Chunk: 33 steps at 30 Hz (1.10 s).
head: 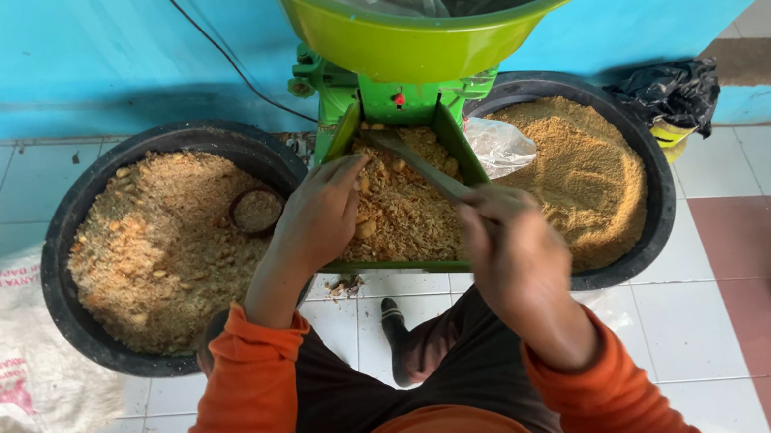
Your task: The person sits on the floor beside a small electric grinding machine and scoops crushed blocky material from a large basin into the machine's tray using a small bowl and a scoop. Ground powder collects in a basin beside the machine as the person repeatedly feeds and stirs the material.
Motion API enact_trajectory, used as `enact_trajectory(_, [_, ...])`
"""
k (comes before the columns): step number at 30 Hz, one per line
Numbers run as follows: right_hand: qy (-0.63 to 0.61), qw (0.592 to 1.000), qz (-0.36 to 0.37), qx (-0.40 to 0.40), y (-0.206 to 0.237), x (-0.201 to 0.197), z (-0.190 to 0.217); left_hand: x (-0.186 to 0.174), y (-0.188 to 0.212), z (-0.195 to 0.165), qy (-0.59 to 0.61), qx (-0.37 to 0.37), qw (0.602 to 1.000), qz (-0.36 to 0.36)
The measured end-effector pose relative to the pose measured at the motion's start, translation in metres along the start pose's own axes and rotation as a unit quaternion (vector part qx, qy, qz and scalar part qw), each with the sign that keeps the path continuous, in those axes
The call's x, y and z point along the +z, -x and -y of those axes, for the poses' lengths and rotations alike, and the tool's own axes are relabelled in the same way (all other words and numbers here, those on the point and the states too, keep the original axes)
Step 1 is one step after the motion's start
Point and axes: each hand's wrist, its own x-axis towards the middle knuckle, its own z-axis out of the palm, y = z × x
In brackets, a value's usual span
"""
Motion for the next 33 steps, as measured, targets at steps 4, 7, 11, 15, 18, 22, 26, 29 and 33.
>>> enact_trajectory(4, [-0.059, 0.997, 0.014, 0.037, -0.007, 0.0, 0.004, 0.001, 0.001, -0.002, -0.039, -0.002, 0.999, -0.005])
enact_trajectory(7, [-0.084, 0.996, -0.003, 0.025, -0.009, 0.001, 0.004, 0.002, 0.005, -0.005, -0.058, 0.011, 0.998, -0.012])
enact_trajectory(11, [-0.079, 0.997, 0.004, 0.02, -0.002, 0.003, 0.003, 0.004, 0.008, -0.008, -0.076, 0.013, 0.997, -0.02])
enact_trajectory(15, [0.027, 1.0, 0.001, 0.003, 0.006, 0.008, 0.002, 0.002, 0.008, -0.008, -0.083, 0.02, 0.996, -0.02])
enact_trajectory(18, [-0.022, 0.999, -0.014, 0.023, 0.006, 0.008, 0.001, 0.001, 0.008, -0.009, -0.08, 0.029, 0.996, 0.0])
enact_trajectory(22, [-0.08, 0.997, -0.005, 0.017, 0.004, 0.005, 0.001, 0.0, 0.009, -0.01, -0.095, 0.026, 0.995, -0.007])
enact_trajectory(26, [-0.058, 0.998, -0.019, 0.001, 0.007, 0.004, 0.003, 0.001, 0.01, -0.011, -0.101, 0.027, 0.994, 0.002])
enact_trajectory(29, [0.023, 0.998, 0.026, 0.048, 0.012, 0.007, 0.004, 0.001, 0.012, -0.012, -0.115, 0.008, 0.993, 0.022])
enact_trajectory(33, [-0.045, 0.999, 0.026, 0.006, 0.013, 0.015, 0.0, -0.001, 0.01, -0.013, -0.102, 0.02, 0.994, 0.028])
